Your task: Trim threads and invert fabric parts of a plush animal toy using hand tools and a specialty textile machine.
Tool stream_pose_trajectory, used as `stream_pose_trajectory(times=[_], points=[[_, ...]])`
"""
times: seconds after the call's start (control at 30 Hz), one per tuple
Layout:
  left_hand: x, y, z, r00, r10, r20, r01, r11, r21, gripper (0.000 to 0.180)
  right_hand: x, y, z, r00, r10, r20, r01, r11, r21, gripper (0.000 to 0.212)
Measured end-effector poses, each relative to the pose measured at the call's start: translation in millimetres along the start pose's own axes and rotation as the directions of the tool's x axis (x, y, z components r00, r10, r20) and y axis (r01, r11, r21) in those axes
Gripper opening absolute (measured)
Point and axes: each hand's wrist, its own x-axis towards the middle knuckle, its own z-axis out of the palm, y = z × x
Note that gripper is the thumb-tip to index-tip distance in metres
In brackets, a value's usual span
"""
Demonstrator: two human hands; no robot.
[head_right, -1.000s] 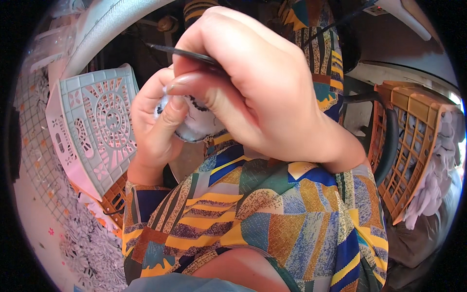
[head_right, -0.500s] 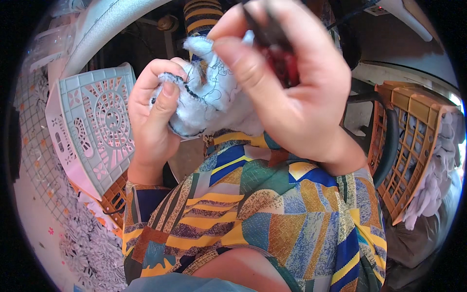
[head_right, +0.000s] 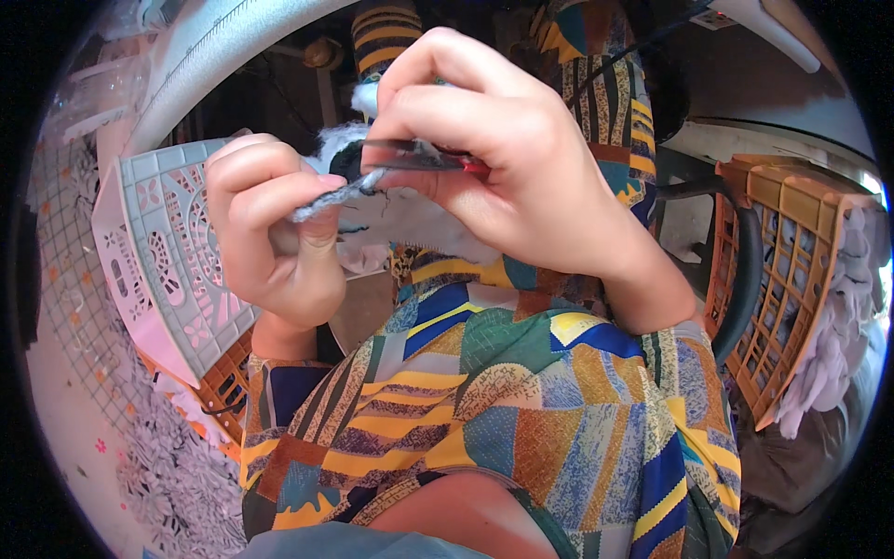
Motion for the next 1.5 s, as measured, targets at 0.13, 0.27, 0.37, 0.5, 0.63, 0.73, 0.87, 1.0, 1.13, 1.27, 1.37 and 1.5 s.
stream_pose_trajectory(times=[0.13, 0.27, 0.37, 0.5, 0.63, 0.73, 0.87, 1.0, 1.13, 1.27, 1.37, 1.5], points=[[-5.6, 2.9, 5.4, 0.973, -0.227, -0.03, 0.203, 0.914, -0.351, 0.012, 5.3, -5.9, -6.7, 0.997, -0.068, -0.028, 0.061, 0.977, -0.203, 0.014], [-3.3, 14.5, 4.4, 0.829, -0.535, 0.164, 0.461, 0.487, -0.742, 0.014, 3.3, -14.7, -1.6, 0.99, 0.137, -0.047, -0.136, 0.991, 0.012, 0.016], [-2.8, 6.5, 6.1, 0.881, -0.426, 0.206, 0.443, 0.589, -0.676, 0.017, -0.8, -6.3, 3.9, 0.994, 0.101, -0.035, -0.095, 0.986, 0.137, 0.015], [-1.2, 4.8, 7.3, 0.879, -0.412, 0.238, 0.464, 0.628, -0.625, 0.012, -1.5, -3.3, 4.6, 0.994, 0.109, 0.016, -0.11, 0.985, 0.132, 0.015], [-5.4, -1.7, 10.3, 0.887, -0.414, 0.204, 0.429, 0.576, -0.696, 0.011, -2.7, -3.3, 7.8, 0.962, 0.271, 0.031, -0.269, 0.924, 0.272, 0.017], [-7.1, -2.8, 16.1, 0.879, -0.437, 0.192, 0.41, 0.487, -0.771, 0.01, -4.6, -1.1, 11.0, 0.93, 0.363, 0.058, -0.352, 0.834, 0.424, 0.018], [-4.1, 1.1, 20.9, 0.864, -0.45, 0.226, 0.409, 0.364, -0.837, 0.011, -8.8, 0.7, 20.1, 0.914, 0.406, 0.0, -0.35, 0.789, 0.504, 0.02], [-5.3, 3.9, 23.7, 0.822, -0.509, 0.254, 0.422, 0.248, -0.872, 0.013, -10.9, -7.9, 24.2, 0.86, 0.446, -0.247, -0.308, 0.841, 0.445, 0.026], [-8.0, 0.7, 17.6, 0.786, -0.556, 0.27, 0.472, 0.257, -0.843, 0.014, -17.9, -25.7, 17.6, 0.888, 0.372, -0.27, -0.232, 0.87, 0.436, 0.021], [-8.0, 3.8, 14.4, 0.759, -0.608, 0.234, 0.487, 0.289, -0.824, 0.014, -24.9, -29.8, 10.7, 0.975, 0.2, -0.098, -0.188, 0.975, 0.122, 0.01], [-7.6, 3.8, 14.2, 0.787, -0.588, 0.184, 0.47, 0.38, -0.797, 0.013, -20.7, -28.0, 15.0, 0.982, 0.143, -0.123, -0.143, 0.99, 0.009, 0.011], [-7.5, 3.8, 14.0, 0.808, -0.572, 0.14, 0.457, 0.458, -0.763, 0.012, -19.2, -26.6, 16.1, 0.98, 0.152, -0.128, -0.152, 0.988, 0.012, 0.011]])
